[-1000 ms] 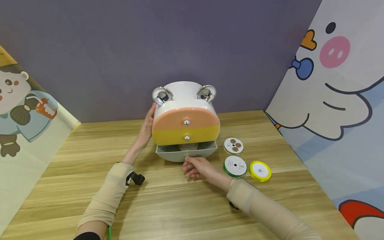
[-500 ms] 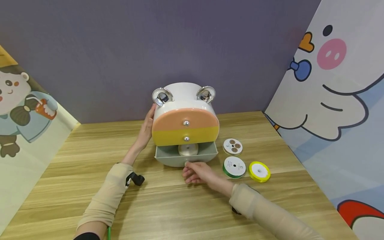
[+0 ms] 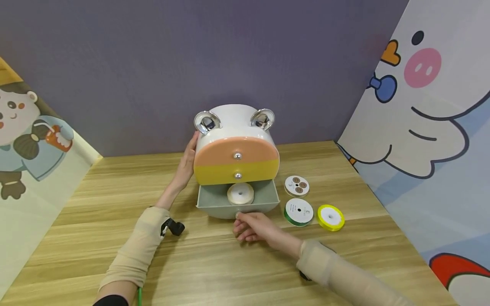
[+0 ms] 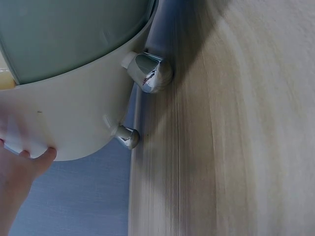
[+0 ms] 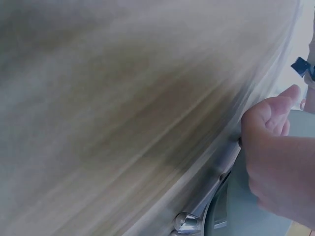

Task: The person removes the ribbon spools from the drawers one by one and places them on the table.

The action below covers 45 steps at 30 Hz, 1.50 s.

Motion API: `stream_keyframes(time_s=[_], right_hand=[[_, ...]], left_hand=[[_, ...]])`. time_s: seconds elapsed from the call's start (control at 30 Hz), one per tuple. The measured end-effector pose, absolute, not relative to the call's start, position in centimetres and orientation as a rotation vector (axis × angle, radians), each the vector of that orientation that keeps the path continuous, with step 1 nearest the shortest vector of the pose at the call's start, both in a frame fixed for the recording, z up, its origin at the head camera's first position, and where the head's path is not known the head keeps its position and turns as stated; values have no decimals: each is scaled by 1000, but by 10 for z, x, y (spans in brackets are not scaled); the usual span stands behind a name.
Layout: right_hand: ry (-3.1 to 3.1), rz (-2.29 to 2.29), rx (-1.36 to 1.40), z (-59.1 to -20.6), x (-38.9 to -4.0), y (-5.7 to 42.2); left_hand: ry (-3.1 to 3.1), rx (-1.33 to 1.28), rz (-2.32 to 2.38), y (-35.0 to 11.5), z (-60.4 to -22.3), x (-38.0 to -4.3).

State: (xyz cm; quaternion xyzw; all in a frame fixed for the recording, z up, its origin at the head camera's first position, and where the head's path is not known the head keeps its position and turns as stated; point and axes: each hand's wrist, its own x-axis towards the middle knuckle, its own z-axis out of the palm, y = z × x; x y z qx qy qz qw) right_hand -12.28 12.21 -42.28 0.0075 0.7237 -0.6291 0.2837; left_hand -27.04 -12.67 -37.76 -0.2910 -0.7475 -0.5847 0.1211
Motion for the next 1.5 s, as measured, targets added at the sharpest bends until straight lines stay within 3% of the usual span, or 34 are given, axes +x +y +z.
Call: stream_keyframes(time_s=[0.93, 1.1, 1.37, 1.5], right_hand=[[1881, -1637, -51, -421, -90, 127], [1917, -1446, -249, -412, -90, 142], [2053, -1236, -725, -353, -107, 159], [2226, -1219, -849, -334, -121, 155]], left_hand=[[-2143, -865, -1719, -126, -378, -272], [-2151, -860, -1720, -126, -379, -272], [-2144, -873, -1718, -126, -377, -272], [-2141, -860, -1711, -127, -395, -287]])
